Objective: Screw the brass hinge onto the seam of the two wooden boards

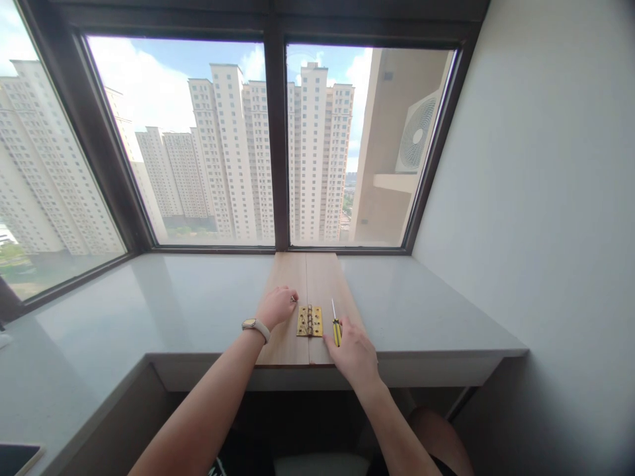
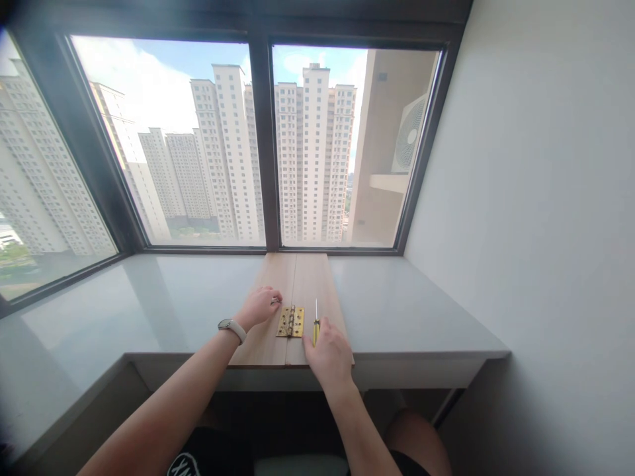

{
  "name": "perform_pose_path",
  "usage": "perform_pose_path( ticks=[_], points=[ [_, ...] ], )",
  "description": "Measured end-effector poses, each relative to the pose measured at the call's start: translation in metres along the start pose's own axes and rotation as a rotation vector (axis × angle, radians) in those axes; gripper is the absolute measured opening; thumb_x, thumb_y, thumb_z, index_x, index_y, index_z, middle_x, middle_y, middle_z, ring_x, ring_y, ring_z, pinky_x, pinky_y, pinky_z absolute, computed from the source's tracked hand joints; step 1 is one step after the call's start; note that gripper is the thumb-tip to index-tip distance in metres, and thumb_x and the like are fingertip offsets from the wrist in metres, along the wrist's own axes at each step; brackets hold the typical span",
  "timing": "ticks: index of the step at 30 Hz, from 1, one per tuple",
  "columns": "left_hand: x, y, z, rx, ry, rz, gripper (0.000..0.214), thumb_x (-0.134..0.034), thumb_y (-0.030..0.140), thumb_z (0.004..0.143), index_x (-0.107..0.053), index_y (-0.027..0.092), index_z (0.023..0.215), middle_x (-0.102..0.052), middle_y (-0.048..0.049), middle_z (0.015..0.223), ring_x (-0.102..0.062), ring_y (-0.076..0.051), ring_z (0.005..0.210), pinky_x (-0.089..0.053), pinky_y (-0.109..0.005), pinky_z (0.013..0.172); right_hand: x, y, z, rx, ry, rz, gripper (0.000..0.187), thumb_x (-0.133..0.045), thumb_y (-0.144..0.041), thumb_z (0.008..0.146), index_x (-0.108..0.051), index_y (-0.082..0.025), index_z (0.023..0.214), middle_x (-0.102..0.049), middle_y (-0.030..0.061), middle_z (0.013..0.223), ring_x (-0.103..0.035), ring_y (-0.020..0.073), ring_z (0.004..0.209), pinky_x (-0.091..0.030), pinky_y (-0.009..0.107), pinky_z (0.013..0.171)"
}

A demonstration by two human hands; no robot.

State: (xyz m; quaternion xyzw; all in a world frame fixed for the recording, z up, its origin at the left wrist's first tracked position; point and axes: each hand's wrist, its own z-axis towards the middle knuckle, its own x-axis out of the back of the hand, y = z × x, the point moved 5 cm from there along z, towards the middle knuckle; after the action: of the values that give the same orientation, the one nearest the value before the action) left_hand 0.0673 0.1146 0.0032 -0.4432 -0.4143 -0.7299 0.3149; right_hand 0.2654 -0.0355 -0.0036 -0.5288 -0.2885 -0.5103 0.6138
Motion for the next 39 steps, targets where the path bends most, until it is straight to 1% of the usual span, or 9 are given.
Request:
perform_pose_path(
  ticks=[8, 10, 16, 20, 23, 27, 31, 35, 39],
  points=[
    [0.012, -0.003, -0.015, 0.062, 0.075, -0.1, 0.032, -0.055, 0.04, 0.091, -0.069, 0.017, 0.11, -0.068, -0.0134, 0.108, -0.061, -0.029, 0.108, -0.045, -0.042, 0.097, -0.003, 0.004, 0.008, -0.052, -0.031, -0.034, 0.022, -0.049, -0.038, 0.097, -0.059, -0.021, 0.106, -0.072, 0.0116, 0.1, -0.069, 0.0259, 0.092, -0.044, 0.033, 0.076],
    [0.01, 0.005, -0.022, 0.007, -0.005, -0.161, 0.044, -0.063, 0.05, 0.085, -0.068, 0.017, 0.114, -0.068, -0.0133, 0.112, -0.06, -0.03, 0.11, -0.046, -0.041, 0.098, -0.003, 0.006, 0.015, -0.065, -0.042, -0.049, 0.018, -0.049, -0.035, 0.097, -0.06, -0.021, 0.101, -0.072, 0.0114, 0.099, -0.069, 0.0254, 0.09, -0.044, 0.033, 0.074],
    [0.0, 0.027, -0.026, -0.116, -0.293, -0.236, 0.124, -0.089, 0.063, 0.046, -0.04, 0.019, 0.152, -0.054, -0.0142, 0.142, -0.037, -0.037, 0.142, -0.037, -0.043, 0.113, -0.001, 0.015, 0.03, -0.049, -0.047, 0.003, 0.025, -0.055, -0.046, 0.094, -0.058, -0.022, 0.096, -0.071, 0.0078, 0.094, -0.068, 0.0234, 0.088, -0.042, 0.03, 0.07],
    [-0.007, 0.028, -0.017, -0.11, -0.383, -0.262, 0.13, -0.092, 0.057, 0.042, -0.035, 0.024, 0.155, -0.05, -0.0138, 0.142, -0.047, -0.037, 0.133, -0.039, -0.045, 0.112, 0.002, 0.027, 0.031, -0.054, -0.054, 0.161, 0.032, -0.057, -0.053, 0.09, -0.059, -0.023, 0.102, -0.068, 0.0037, 0.084, -0.066, 0.0214, 0.08, -0.042, 0.029, 0.067],
    [-0.007, 0.029, -0.014, -0.111, -0.402, -0.286, 0.126, -0.093, 0.053, 0.043, -0.036, 0.027, 0.154, -0.051, -0.0116, 0.136, -0.05, -0.036, 0.128, -0.041, -0.046, 0.109, 0.011, 0.028, 0.03, -0.019, 0.046, 0.224, 0.029, -0.057, -0.049, 0.091, -0.059, -0.022, 0.101, -0.066, 0.0039, 0.086, -0.064, 0.0198, 0.079, -0.043, 0.029, 0.071],
    [0.004, 0.04, -0.023, -0.211, -0.306, -0.297, 0.119, -0.093, 0.05, 0.047, -0.041, 0.026, 0.151, -0.054, -0.0106, 0.131, -0.042, -0.038, 0.132, -0.038, -0.05, 0.109, 0.02, 0.01, 0.025, 0.084, 0.181, 0.228, 0.02, -0.054, -0.038, 0.093, -0.062, -0.02, 0.094, -0.066, 0.007, 0.096, -0.063, 0.0212, 0.089, -0.044, 0.03, 0.081],
    [0.021, 0.051, -0.042, -0.309, -0.068, -0.314, 0.11, -0.092, 0.042, 0.054, -0.041, 0.03, 0.15, -0.046, -0.01, 0.142, -0.038, -0.038, 0.133, -0.036, -0.054, 0.11, 0.008, -0.016, 0.021, 0.121, 0.1, 0.261, 0.024, -0.052, -0.033, 0.094, -0.066, -0.017, 0.107, -0.069, 0.0122, 0.107, -0.066, 0.0242, 0.095, -0.044, 0.032, 0.085],
    [0.028, 0.06, -0.06, -0.368, 0.035, -0.317, 0.106, -0.09, 0.026, 0.058, -0.039, 0.034, 0.15, -0.041, -0.0085, 0.148, -0.037, -0.036, 0.135, -0.037, -0.053, 0.112, -0.011, -0.029, 0.023, 0.015, -0.012, 0.337, 0.038, -0.05, -0.03, 0.095, -0.06, -0.014, 0.128, -0.072, 0.0147, 0.106, -0.068, 0.0272, 0.099, -0.045, 0.033, 0.081],
    [0.03, 0.064, -0.069, -0.402, 0.054, -0.355, 0.1, -0.083, 0.018, 0.064, -0.037, 0.036, 0.152, -0.037, -0.0083, 0.152, -0.041, -0.035, 0.137, -0.039, -0.051, 0.114, -0.026, -0.031, 0.025, -0.064, -0.042, 0.417, 0.025, -0.055, -0.023, 0.09, -0.066, -0.017, 0.112, -0.075, 0.0115, 0.097, -0.07, 0.0256, 0.093, -0.046, 0.031, 0.077]
  ],
)
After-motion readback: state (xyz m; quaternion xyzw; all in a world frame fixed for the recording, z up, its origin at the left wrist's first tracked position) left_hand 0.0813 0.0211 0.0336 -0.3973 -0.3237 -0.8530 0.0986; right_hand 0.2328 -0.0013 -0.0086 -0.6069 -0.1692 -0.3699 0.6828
